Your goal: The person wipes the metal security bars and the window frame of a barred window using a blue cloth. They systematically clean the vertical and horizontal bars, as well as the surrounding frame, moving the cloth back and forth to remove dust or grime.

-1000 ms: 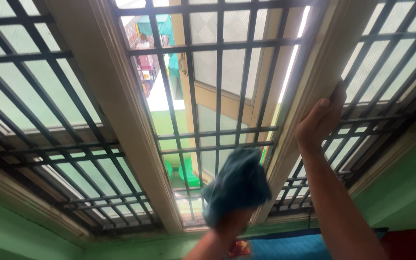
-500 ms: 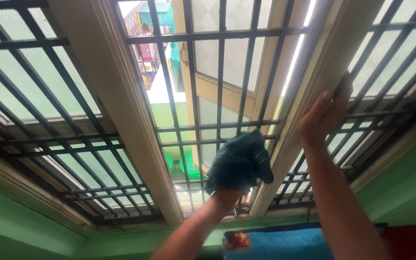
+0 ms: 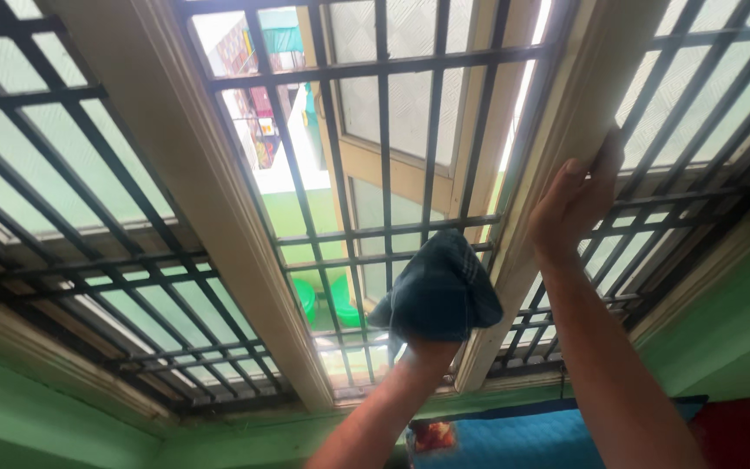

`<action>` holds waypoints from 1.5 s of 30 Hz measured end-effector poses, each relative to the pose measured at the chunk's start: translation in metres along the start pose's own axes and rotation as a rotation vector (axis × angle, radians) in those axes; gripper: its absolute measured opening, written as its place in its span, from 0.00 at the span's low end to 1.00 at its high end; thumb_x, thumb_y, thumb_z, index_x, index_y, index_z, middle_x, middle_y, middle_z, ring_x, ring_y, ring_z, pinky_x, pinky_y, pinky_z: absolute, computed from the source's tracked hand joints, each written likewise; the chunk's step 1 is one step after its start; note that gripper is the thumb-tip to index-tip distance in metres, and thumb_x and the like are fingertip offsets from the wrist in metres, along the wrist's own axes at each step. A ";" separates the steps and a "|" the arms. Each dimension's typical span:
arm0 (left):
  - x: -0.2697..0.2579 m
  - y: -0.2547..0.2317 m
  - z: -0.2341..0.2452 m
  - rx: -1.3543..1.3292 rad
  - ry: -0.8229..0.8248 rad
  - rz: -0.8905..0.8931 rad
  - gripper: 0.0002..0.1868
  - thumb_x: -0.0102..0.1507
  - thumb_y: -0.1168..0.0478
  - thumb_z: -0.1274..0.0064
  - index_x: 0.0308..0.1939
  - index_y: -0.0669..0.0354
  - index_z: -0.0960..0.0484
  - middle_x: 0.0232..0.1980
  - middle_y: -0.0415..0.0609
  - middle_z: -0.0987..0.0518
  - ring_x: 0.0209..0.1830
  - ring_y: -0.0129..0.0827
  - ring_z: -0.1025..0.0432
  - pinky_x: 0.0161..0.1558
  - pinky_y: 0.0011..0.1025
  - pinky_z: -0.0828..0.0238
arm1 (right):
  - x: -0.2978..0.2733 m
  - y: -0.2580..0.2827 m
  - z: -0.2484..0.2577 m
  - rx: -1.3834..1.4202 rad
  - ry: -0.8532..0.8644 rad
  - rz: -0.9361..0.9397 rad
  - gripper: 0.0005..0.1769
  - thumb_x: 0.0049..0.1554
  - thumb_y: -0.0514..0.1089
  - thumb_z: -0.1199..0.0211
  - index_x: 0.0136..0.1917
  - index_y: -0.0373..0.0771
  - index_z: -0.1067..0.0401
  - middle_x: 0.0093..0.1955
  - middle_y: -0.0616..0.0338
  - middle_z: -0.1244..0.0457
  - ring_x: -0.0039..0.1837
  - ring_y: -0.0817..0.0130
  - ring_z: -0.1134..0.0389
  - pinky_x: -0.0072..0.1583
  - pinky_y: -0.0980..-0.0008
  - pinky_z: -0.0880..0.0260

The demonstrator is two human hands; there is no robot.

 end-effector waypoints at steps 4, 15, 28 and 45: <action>0.002 0.079 -0.080 0.912 0.507 -0.090 0.10 0.60 0.57 0.42 0.40 0.59 0.15 0.41 0.57 0.17 0.42 0.48 0.21 0.41 0.44 0.24 | -0.005 -0.002 0.000 0.007 0.016 -0.015 0.33 0.77 0.61 0.61 0.79 0.33 0.45 0.67 0.42 0.38 0.67 0.56 0.31 0.64 0.62 0.27; -0.044 0.063 -0.045 0.143 0.365 0.160 0.15 0.64 0.54 0.47 0.52 0.55 0.18 0.43 0.48 0.15 0.42 0.39 0.17 0.42 0.36 0.19 | 0.000 0.009 0.002 0.018 -0.004 -0.011 0.33 0.75 0.62 0.59 0.76 0.32 0.41 0.62 0.43 0.37 0.63 0.58 0.31 0.60 0.61 0.27; -0.013 0.110 -0.154 0.268 0.444 0.067 0.19 0.67 0.57 0.45 0.57 0.66 0.24 0.46 0.58 0.20 0.47 0.50 0.23 0.49 0.41 0.25 | -0.003 0.011 0.006 -0.050 -0.016 0.018 0.30 0.81 0.56 0.57 0.80 0.28 0.47 0.73 0.36 0.41 0.75 0.48 0.35 0.73 0.56 0.32; -0.063 0.073 -0.097 0.576 0.746 0.115 0.14 0.65 0.56 0.43 0.51 0.59 0.21 0.42 0.59 0.18 0.43 0.52 0.22 0.46 0.46 0.25 | -0.006 -0.004 0.000 0.057 0.019 -0.035 0.31 0.78 0.60 0.59 0.80 0.33 0.48 0.67 0.42 0.40 0.70 0.56 0.32 0.65 0.62 0.27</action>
Point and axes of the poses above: each hand's wrist, its own x-axis towards the middle knuckle, its own z-axis out of the back of the hand, y = z × x, the point moved 8 cm from there along x, towards the middle knuckle
